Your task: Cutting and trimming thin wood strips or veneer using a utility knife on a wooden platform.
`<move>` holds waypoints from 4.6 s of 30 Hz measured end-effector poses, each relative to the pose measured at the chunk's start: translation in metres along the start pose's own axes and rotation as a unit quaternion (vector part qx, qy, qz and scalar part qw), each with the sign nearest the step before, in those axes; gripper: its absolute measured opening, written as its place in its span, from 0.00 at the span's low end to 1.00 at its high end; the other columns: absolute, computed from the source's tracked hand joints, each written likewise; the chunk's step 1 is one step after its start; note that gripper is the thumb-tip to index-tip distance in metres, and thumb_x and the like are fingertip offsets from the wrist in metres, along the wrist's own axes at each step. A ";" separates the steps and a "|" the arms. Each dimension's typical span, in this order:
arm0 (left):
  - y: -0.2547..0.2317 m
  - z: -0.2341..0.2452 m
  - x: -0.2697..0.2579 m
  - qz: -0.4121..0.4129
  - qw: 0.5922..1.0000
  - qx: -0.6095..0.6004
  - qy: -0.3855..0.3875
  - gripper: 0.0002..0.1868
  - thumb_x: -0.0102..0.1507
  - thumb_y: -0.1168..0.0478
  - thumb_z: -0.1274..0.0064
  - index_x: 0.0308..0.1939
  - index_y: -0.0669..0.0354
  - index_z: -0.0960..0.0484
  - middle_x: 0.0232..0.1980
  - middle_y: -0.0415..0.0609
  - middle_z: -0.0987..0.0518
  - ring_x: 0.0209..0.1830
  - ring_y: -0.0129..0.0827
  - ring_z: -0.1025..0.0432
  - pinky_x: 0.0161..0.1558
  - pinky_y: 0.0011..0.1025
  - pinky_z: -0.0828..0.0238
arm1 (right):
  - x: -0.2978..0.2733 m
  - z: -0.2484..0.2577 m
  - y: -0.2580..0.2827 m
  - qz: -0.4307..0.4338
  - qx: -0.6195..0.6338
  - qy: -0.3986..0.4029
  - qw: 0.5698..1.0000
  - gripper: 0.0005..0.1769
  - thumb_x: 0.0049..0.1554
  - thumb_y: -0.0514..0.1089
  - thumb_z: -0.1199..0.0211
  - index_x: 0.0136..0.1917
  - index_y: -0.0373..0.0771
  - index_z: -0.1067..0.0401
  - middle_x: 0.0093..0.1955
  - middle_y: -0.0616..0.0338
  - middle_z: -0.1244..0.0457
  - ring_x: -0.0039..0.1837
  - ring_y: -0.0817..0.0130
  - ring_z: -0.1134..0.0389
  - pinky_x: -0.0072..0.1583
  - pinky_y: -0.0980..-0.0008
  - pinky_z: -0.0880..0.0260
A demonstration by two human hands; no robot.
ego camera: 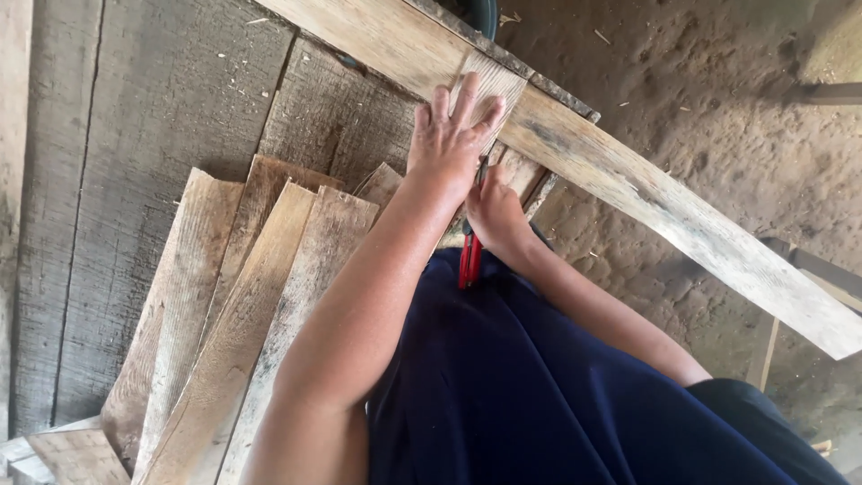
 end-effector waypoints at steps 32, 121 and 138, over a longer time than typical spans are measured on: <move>-0.003 0.020 -0.022 0.005 1.000 0.005 0.003 0.53 0.59 0.62 0.43 0.82 0.34 0.58 0.82 0.59 0.73 0.79 0.62 0.54 0.71 0.54 0.44 | 0.033 0.014 -0.005 0.240 -0.463 0.021 0.853 0.05 0.58 0.32 0.44 0.45 0.27 0.29 0.46 0.30 0.40 0.39 0.46 0.33 0.32 0.63 0.30; 0.052 -0.230 -0.461 0.535 0.656 -0.197 -0.495 0.31 0.47 0.58 0.30 0.54 0.54 0.18 0.60 0.53 0.26 0.71 0.55 0.39 0.76 0.59 0.52 | -0.190 -0.154 0.347 0.394 -0.505 0.175 0.748 0.48 0.46 0.46 0.31 0.78 0.46 0.43 0.64 0.45 0.46 0.52 0.25 0.29 0.52 0.29 0.26; 0.024 -0.254 -0.481 0.584 0.581 -0.235 -0.516 0.12 0.53 0.58 0.43 0.41 0.44 0.23 0.45 0.41 0.31 0.50 0.45 0.35 0.41 0.40 0.35 | -0.131 -0.151 0.305 0.396 -0.439 0.280 0.756 0.35 0.55 0.52 0.29 0.69 0.41 0.42 0.64 0.42 0.45 0.56 0.25 0.32 0.56 0.29 0.31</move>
Point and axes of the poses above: each hand's wrist, its own x-axis towards the middle knuckle, its own z-axis out of the back of the hand, y = z × x, the point moved 7 cm from there along x, towards the middle knuckle
